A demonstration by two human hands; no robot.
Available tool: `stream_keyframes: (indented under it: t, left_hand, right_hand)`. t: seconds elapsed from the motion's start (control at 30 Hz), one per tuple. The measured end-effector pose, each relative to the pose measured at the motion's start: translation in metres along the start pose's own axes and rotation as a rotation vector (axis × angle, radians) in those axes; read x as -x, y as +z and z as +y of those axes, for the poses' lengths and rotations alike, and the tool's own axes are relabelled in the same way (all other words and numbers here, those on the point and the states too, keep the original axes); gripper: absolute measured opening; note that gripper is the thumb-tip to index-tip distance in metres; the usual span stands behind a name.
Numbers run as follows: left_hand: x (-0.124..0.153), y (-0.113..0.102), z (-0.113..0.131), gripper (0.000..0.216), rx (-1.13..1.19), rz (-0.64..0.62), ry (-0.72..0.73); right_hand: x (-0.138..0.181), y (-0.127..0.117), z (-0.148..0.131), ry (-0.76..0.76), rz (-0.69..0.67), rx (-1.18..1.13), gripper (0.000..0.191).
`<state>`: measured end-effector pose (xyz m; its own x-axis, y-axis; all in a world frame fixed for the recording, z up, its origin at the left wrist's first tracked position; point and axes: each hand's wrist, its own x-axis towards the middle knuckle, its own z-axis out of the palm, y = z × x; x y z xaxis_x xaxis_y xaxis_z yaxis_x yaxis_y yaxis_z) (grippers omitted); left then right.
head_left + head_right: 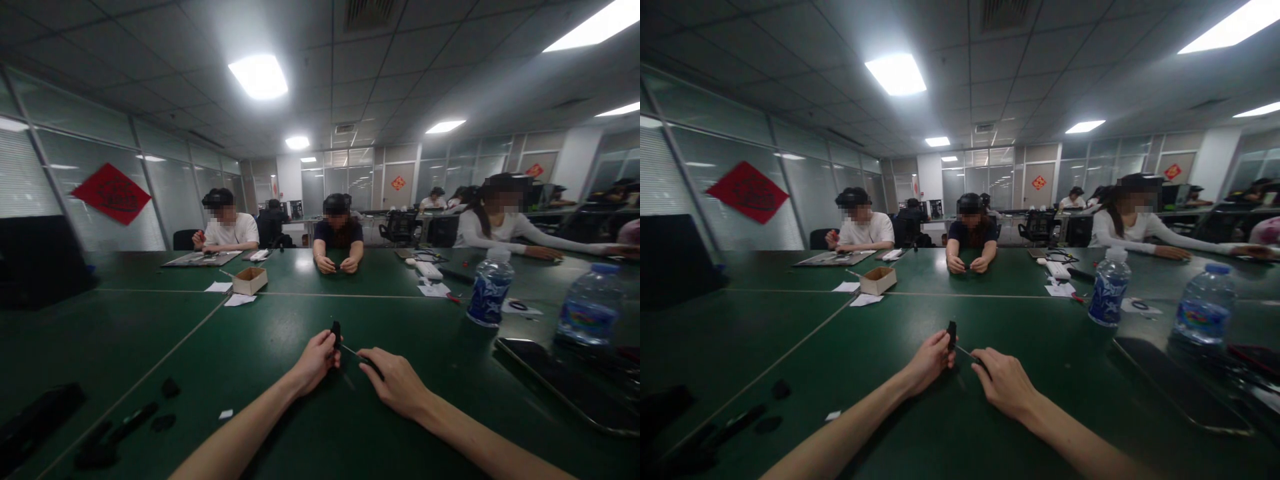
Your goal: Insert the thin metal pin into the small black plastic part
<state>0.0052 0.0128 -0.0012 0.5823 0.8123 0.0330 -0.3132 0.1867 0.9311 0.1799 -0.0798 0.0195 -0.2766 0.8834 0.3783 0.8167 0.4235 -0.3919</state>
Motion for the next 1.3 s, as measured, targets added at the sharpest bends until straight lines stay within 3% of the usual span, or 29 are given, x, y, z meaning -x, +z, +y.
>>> stream_keyframes:
  t: [0.37, 0.6, 0.87, 1.1, 1.3]
  left_hand:
    - [0.0012, 0.0022, 0.0011, 0.036, -0.017, -0.005, 0.013]
    - [0.0065, 0.0056, 0.0029, 0.030, -0.235, -0.094, 0.040]
    - [0.0014, 0.0024, 0.0003, 0.024, 0.052, 0.004, -0.009]
    - [0.0019, 0.0039, 0.0000, 0.034, 0.074, 0.059, 0.014]
    - [0.0023, 0.0024, 0.0008, 0.043, 0.065, 0.027, 0.020]
  right_hand:
    - [0.0007, 0.0000, 0.0014, 0.011, 0.050, -0.005, 0.029]
    - [-0.0019, 0.0011, 0.0051, 0.065, 0.135, -0.067, 0.031]
    - [-0.0005, 0.0056, 0.0072, -0.017, 0.105, 0.003, 0.028]
    - [-0.0005, 0.0067, 0.0066, -0.053, 0.077, 0.069, 0.027]
    - [-0.0003, 0.0029, 0.0031, -0.036, 0.065, 0.047, 0.026]
